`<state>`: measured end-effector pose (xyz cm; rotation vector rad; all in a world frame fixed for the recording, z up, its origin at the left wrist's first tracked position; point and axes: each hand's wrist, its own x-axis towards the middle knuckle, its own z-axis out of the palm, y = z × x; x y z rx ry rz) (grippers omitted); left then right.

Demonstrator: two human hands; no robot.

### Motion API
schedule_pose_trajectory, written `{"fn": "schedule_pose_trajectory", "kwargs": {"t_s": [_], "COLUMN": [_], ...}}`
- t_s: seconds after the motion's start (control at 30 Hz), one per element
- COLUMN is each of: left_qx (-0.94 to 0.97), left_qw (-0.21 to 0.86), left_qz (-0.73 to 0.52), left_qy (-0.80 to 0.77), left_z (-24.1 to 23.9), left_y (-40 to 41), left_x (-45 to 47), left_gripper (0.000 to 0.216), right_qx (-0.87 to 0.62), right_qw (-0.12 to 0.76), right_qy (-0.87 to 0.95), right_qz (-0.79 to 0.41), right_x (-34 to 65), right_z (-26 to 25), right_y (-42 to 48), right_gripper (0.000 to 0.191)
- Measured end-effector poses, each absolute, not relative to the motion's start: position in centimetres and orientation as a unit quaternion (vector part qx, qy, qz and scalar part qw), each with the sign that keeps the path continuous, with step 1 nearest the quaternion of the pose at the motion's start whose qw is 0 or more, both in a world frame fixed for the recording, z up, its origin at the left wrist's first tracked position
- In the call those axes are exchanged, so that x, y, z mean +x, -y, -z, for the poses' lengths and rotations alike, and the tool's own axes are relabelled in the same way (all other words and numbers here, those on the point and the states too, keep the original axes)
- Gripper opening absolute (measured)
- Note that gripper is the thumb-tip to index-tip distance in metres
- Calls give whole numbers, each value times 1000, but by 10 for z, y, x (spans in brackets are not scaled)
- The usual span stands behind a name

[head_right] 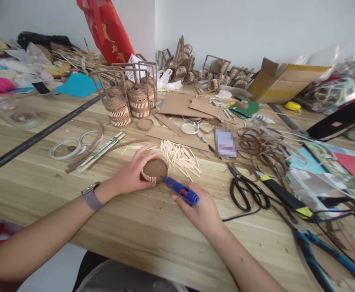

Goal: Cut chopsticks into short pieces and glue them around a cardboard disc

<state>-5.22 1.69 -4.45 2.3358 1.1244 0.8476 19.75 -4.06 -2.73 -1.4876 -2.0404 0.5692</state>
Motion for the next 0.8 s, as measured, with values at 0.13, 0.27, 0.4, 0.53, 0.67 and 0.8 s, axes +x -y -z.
{"fn": "schedule_pose_trajectory", "kwargs": {"t_s": [0.13,0.27,0.4,0.53,0.67,0.8], "left_qx": [839,836,835,829,831,830], "left_qw": [206,210,214,221,223,222], "left_qz": [-301,-298,-301,-306,-304,-307], "left_qy": [-404,-411,-408,-411,-409,-409], "left_z": [44,43,43,42,42,42], "left_y": [-17,-17,-17,-16,-16,-16], "left_x": [-52,-52,-53,-52,-52,-52], "left_gripper": [90,90,87,87,88,89], "right_qx": [-517,-376,-367,-442,-452,-539], "right_qw": [284,222,187,198,158,182], "right_qy": [769,837,833,771,788,788], "right_qz": [-246,-331,-370,-413,-386,-234], "right_x": [207,212,210,209,209,214], "right_z": [17,7,8,7,3,6], "right_y": [36,38,43,44,42,33], "right_gripper": [31,46,54,64,50,33]}}
